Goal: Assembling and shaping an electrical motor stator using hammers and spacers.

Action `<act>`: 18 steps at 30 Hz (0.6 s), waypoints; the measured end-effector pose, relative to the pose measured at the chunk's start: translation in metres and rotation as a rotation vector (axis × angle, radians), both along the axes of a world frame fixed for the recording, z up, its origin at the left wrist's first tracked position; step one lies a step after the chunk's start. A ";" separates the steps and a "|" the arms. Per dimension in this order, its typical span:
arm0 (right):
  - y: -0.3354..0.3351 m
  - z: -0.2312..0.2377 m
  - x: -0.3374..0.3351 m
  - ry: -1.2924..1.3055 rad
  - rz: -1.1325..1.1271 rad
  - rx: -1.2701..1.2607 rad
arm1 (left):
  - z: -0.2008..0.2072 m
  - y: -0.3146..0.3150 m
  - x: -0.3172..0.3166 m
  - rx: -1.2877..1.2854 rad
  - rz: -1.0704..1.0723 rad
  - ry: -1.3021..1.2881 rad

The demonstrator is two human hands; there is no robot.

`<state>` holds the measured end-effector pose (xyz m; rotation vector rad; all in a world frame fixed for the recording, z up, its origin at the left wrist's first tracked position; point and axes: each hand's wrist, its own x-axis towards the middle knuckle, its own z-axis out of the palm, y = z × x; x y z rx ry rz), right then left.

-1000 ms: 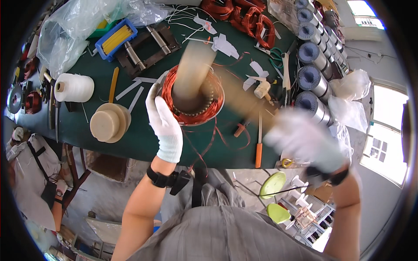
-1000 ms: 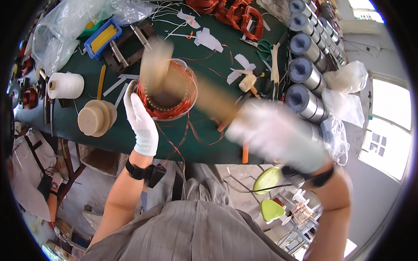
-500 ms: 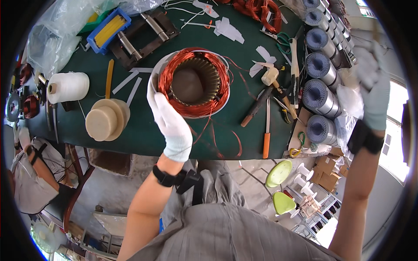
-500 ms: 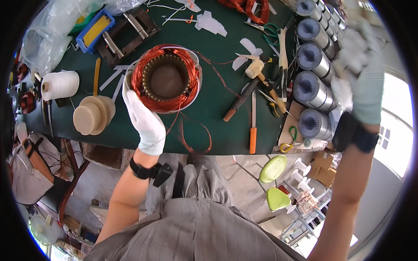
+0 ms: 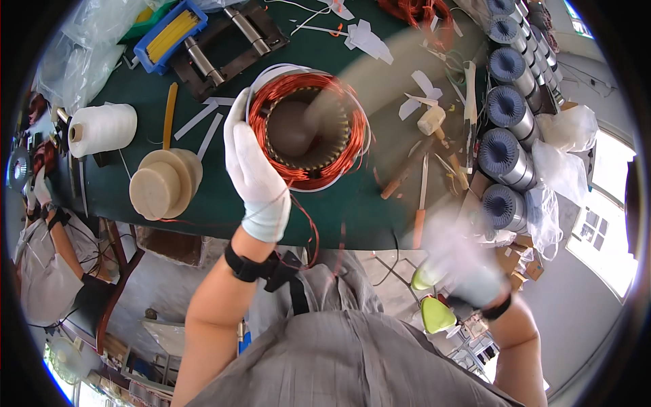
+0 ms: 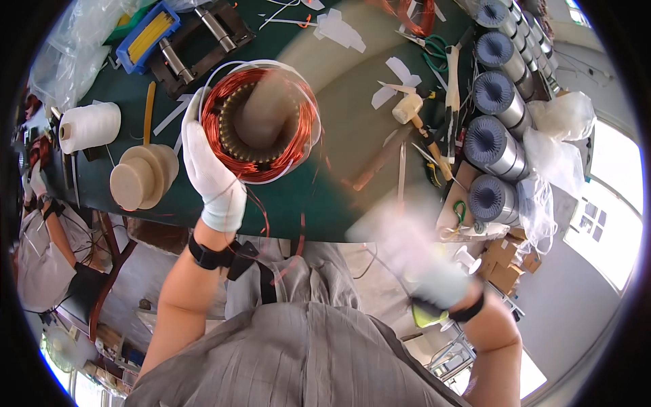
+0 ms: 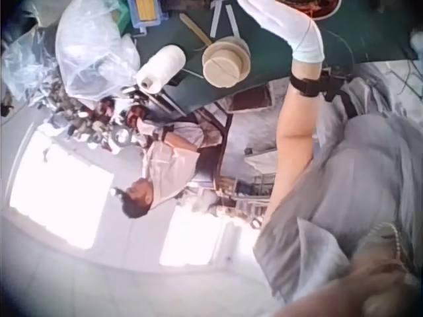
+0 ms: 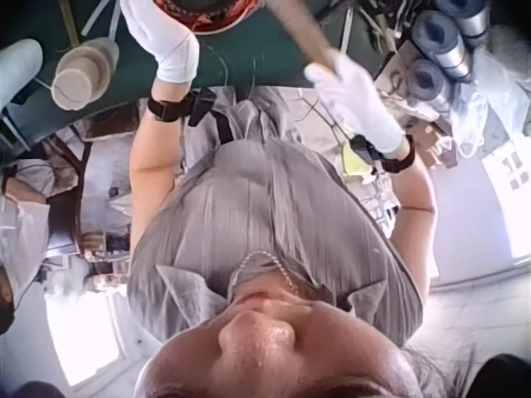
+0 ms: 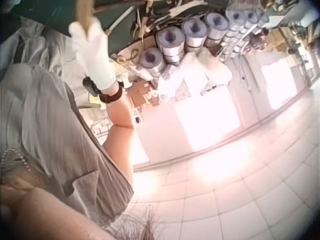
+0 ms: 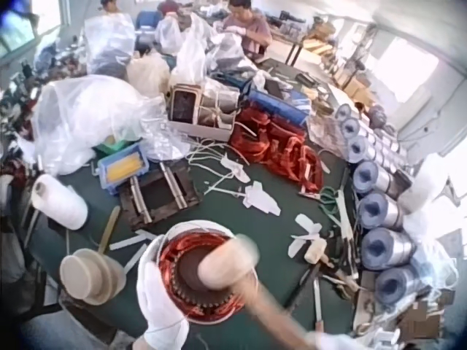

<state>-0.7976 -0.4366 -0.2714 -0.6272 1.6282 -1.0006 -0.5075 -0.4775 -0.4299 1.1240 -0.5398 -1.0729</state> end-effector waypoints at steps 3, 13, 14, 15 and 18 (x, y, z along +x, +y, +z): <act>-0.030 0.022 0.048 0.371 1.045 0.553 | 0.001 0.007 0.026 0.190 -0.047 0.038; -0.047 0.016 0.056 0.254 1.178 0.258 | -0.003 0.004 0.025 0.029 -0.142 -0.157; -0.066 0.028 0.076 0.590 1.538 0.506 | -0.010 0.010 0.031 0.097 -0.095 -0.097; -0.086 0.051 0.048 0.263 0.983 0.516 | -0.010 0.020 0.021 0.056 -0.040 0.045; -0.105 0.074 -0.036 0.403 0.444 -0.039 | -0.009 0.022 -0.003 -0.013 0.010 -0.140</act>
